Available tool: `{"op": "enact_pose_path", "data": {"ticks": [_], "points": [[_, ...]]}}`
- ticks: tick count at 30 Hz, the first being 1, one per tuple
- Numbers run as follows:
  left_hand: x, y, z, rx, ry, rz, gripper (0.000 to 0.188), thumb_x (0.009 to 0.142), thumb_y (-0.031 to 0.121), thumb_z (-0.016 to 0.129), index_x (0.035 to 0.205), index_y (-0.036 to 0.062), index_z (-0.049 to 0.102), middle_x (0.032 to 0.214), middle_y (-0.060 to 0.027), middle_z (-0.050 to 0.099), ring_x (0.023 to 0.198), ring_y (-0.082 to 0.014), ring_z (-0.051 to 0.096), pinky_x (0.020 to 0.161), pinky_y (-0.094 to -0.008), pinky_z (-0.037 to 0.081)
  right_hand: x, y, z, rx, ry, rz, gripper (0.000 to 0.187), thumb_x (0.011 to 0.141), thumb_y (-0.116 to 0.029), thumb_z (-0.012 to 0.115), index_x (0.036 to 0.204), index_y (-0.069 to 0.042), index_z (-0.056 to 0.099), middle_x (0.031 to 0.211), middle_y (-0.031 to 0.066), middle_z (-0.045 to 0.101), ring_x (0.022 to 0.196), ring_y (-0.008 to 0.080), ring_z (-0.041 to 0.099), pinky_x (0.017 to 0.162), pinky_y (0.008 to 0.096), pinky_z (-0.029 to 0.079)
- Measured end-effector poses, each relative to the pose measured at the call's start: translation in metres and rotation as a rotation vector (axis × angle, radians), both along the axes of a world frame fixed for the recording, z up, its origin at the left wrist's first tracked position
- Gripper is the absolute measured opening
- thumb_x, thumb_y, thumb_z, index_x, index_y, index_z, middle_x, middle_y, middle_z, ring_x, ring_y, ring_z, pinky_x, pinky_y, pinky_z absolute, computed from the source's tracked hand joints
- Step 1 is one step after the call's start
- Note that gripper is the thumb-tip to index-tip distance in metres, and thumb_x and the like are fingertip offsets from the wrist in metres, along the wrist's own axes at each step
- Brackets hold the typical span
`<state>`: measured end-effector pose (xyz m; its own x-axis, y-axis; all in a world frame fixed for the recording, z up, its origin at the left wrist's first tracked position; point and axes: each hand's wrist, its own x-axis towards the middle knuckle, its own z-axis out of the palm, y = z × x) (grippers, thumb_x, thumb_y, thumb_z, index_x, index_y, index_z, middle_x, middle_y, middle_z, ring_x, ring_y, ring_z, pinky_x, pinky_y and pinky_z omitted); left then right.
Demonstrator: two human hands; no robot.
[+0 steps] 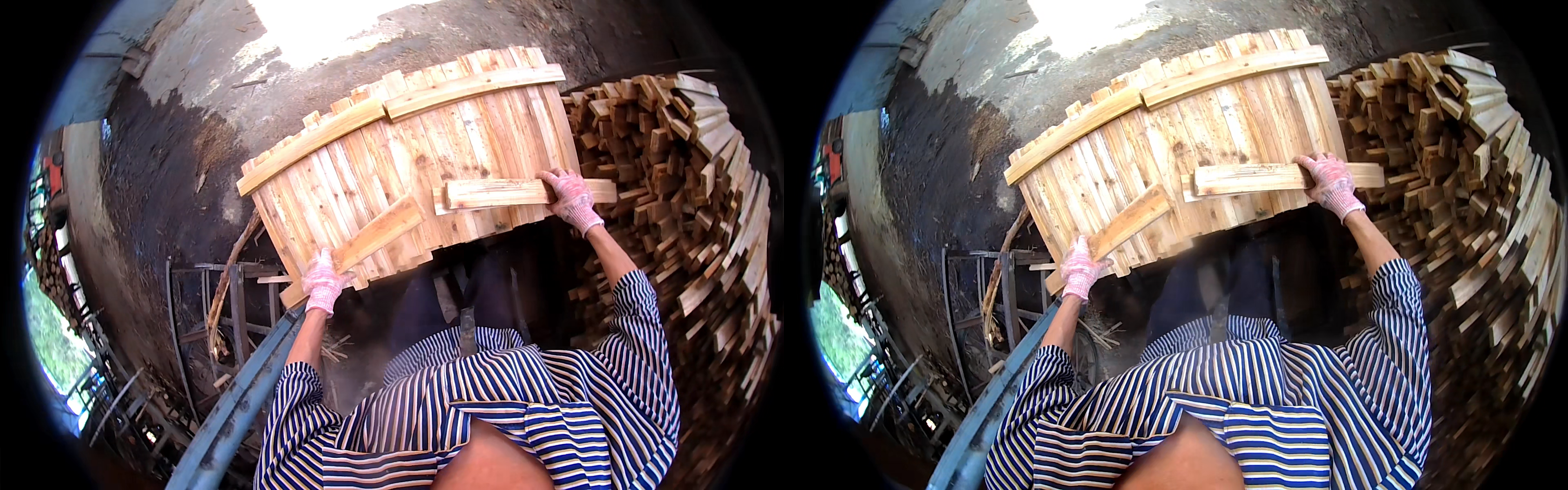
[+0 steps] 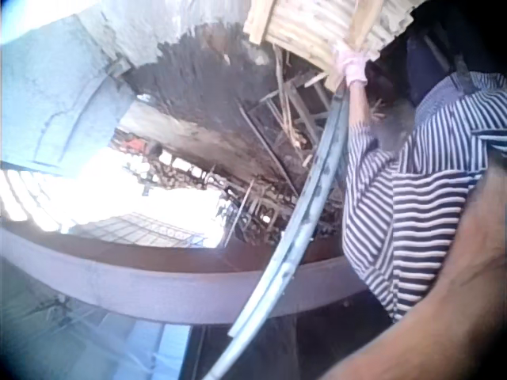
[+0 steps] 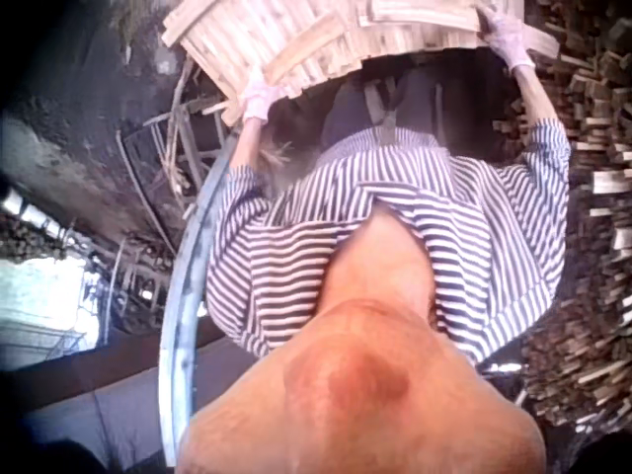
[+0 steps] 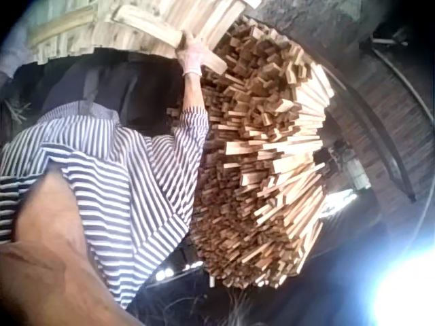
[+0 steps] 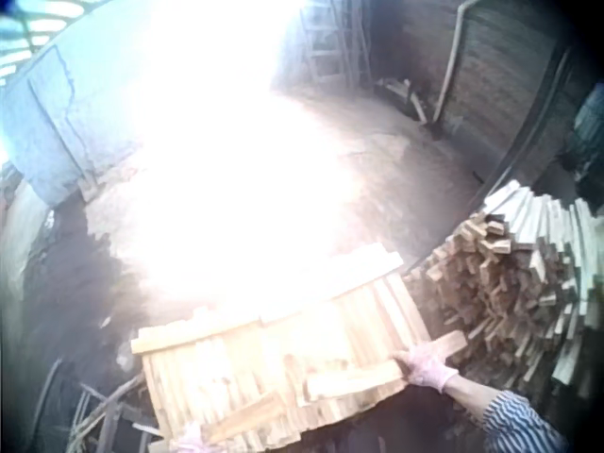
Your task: The person repeatedly picks up bundles of wooden planks from a pile on the floor and stacks them onto a larger, organized pile. They wear pink gloves and a striped shirt while performing this manual labor in a workshop setting.
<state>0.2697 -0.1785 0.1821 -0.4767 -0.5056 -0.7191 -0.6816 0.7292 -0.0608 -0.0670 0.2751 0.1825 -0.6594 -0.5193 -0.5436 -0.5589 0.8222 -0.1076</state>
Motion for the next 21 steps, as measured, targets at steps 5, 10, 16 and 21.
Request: {"op": "enact_pose_path", "data": {"ticks": [5, 10, 16, 21], "points": [[0.038, -0.012, -0.079, -0.080, -0.084, -0.263, 0.074, 0.070, 0.045, 0.090, 0.130, 0.0157, 0.058, 0.123, -0.0135, 0.062, 0.120, -0.0327, 0.061, 0.101, -0.0439, 0.050, 0.031, -0.020, -0.069, 0.202, 0.046, 0.205, 0.060, 0.083, -0.019, 0.077, 0.137, -0.032, 0.057, 0.127, 0.0064, 0.062, 0.123, 0.0264, 0.058, 0.105, 0.0430, 0.044], [0.057, -0.006, -0.121, -0.052, 0.068, -0.280, 0.059, 0.078, 0.024, 0.081, 0.133, 0.0221, 0.060, 0.128, -0.0106, 0.061, 0.124, -0.0317, 0.056, 0.109, -0.0444, 0.042, 0.068, -0.035, -0.110, 0.176, 0.054, 0.212, 0.068, 0.077, -0.029, 0.084, 0.139, -0.026, 0.056, 0.135, 0.0068, 0.060, 0.130, 0.0263, 0.055, 0.112, 0.0489, 0.036], [0.047, -0.004, -0.123, -0.024, 0.033, -0.279, 0.056, 0.080, 0.017, 0.074, 0.133, 0.0248, 0.060, 0.127, -0.0098, 0.061, 0.124, -0.0321, 0.057, 0.106, -0.0443, 0.044, 0.079, -0.025, -0.118, 0.159, 0.101, 0.195, 0.061, 0.080, -0.021, 0.080, 0.137, -0.024, 0.058, 0.131, 0.0075, 0.061, 0.127, 0.0272, 0.056, 0.111, 0.0486, 0.037], [0.053, -0.010, -0.122, -0.063, 0.014, -0.285, 0.067, 0.076, 0.025, 0.085, 0.137, 0.0247, 0.056, 0.130, -0.0101, 0.059, 0.125, -0.0319, 0.058, 0.104, -0.0438, 0.048, 0.070, -0.018, -0.098, 0.081, 0.093, 0.129, 0.057, 0.084, -0.007, 0.070, 0.137, -0.023, 0.057, 0.130, 0.0091, 0.061, 0.126, 0.0298, 0.056, 0.112, 0.0493, 0.038]]}}
